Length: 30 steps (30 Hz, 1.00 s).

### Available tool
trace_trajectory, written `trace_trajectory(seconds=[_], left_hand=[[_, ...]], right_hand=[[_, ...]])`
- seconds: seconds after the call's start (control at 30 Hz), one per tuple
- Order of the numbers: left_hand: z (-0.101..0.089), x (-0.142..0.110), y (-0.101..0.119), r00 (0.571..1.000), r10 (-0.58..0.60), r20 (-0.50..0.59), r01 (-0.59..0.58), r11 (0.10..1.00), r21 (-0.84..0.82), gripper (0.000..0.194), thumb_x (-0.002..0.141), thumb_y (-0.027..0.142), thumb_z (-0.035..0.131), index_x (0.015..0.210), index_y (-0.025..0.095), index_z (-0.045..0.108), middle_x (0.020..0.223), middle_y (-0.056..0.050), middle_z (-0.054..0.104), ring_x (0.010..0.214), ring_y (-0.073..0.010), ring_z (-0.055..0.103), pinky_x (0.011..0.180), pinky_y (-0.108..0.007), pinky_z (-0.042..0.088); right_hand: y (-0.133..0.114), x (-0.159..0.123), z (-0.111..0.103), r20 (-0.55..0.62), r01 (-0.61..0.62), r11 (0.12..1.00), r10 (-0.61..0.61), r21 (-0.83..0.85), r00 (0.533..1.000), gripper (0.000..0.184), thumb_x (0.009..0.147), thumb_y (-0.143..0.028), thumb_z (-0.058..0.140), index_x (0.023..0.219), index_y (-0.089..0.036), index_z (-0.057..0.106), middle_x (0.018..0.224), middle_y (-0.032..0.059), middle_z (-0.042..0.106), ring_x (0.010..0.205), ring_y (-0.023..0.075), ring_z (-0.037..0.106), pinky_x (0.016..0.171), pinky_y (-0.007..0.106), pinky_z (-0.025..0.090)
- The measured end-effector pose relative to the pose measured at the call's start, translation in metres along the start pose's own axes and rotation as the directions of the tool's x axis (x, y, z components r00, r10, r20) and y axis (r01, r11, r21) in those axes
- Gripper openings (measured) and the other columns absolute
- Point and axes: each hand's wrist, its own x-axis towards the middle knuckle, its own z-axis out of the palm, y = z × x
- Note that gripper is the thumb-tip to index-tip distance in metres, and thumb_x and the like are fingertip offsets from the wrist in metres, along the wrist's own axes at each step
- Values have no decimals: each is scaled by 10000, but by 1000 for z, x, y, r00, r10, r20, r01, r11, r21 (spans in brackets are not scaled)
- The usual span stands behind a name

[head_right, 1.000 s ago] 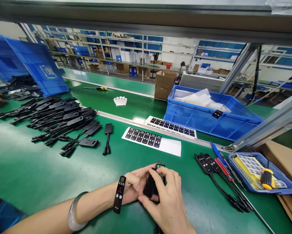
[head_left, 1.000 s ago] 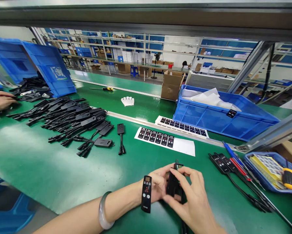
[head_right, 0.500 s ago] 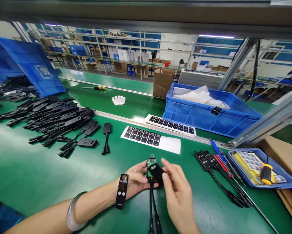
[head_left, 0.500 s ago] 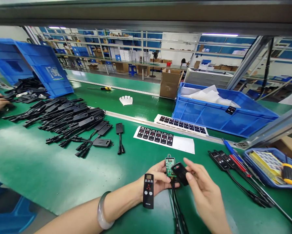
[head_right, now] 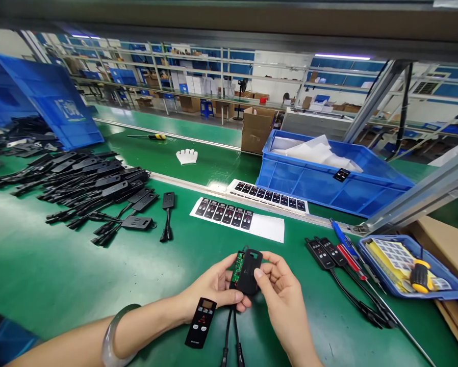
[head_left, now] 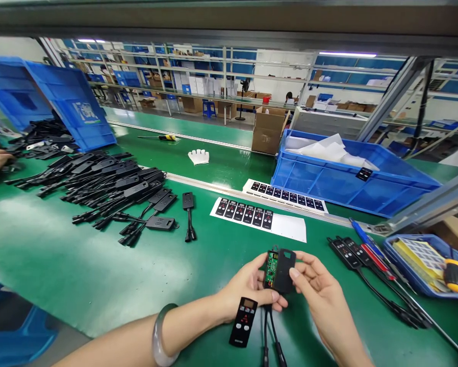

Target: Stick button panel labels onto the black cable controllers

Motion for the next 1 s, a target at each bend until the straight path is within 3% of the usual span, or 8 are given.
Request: trace_trajectory(seconds=[0.2, 0.43, 0.57, 0.67, 0.73, 0.83, 0.9, 1.0], left_hand=[[2, 0, 3, 999, -34, -6, 34, 999, 37, 753, 610, 179, 812, 1273, 201, 455, 830, -47, 651, 739, -160, 665, 675, -259, 529], [2, -1, 3, 1000, 28, 7, -29, 980, 198, 613, 746, 264, 706, 1300, 202, 450, 815, -30, 628, 629, -93, 615, 572, -190, 501], [3, -4, 6, 998, 0, 55, -14, 966, 258, 545, 782, 271, 668, 1284, 230, 459, 987, -70, 616, 755, -132, 656, 640, -219, 524], [5, -5, 6, 997, -37, 63, 19, 963, 268, 425, 777, 309, 672, 1158, 185, 530, 919, -65, 622, 718, -136, 663, 635, -230, 534], [5, -4, 4, 997, -57, 43, 44, 967, 250, 404, 757, 338, 692, 1084, 153, 541, 861, -64, 627, 678, -136, 661, 616, -231, 533], [4, 1, -1, 998, -67, -21, 70, 983, 169, 518, 714, 359, 734, 1121, 137, 503, 842, -71, 635, 664, -143, 660, 622, -251, 533], [3, 3, -4, 997, -32, -65, 39, 993, 111, 570, 698, 349, 751, 1155, 141, 480, 842, -58, 630, 688, -139, 652, 656, -261, 525], [2, 5, -3, 995, 43, -90, -38, 998, 59, 543, 641, 298, 796, 1074, 150, 504, 829, -24, 606, 713, -117, 615, 686, -245, 487]], right_hand=[[7, -3, 5, 99, -1, 1000, 4, -26, 995, 406, 817, -428, 617, 1152, -226, 509, 775, 2, 566, 612, 144, 570, 523, 245, 479], [11, 0, 3, 79, -25, 1000, 25, -8, 997, 433, 812, -453, 612, 1172, -243, 497, 844, 0, 532, 590, 122, 543, 530, 249, 457], [4, 5, -1, 177, -55, 996, 68, -75, 982, 338, 886, -484, 486, 999, -192, 611, 657, -27, 495, 590, 118, 451, 568, 234, 400], [4, 6, -2, 194, -34, 992, 58, -123, 979, 345, 881, -485, 487, 820, -173, 621, 628, -33, 451, 585, 117, 409, 554, 236, 368], [7, 6, -1, 179, -25, 985, 55, -171, 982, 362, 892, -488, 456, 815, -173, 615, 628, -27, 455, 582, 125, 418, 554, 248, 375], [11, 2, 2, 64, 108, 939, -92, -327, 994, 339, 908, -457, 426, 1025, -191, 601, 803, 28, 550, 703, 168, 507, 631, 289, 429], [12, -3, 6, 40, 281, 841, -297, -462, 954, 296, 900, -400, 468, 1121, -234, 574, 972, 61, 557, 856, 203, 531, 722, 322, 449], [11, -12, 13, 218, 512, 682, -474, -523, 853, 149, 876, -297, 548, 1001, -263, 624, 955, 57, 550, 899, 210, 527, 718, 314, 472]])
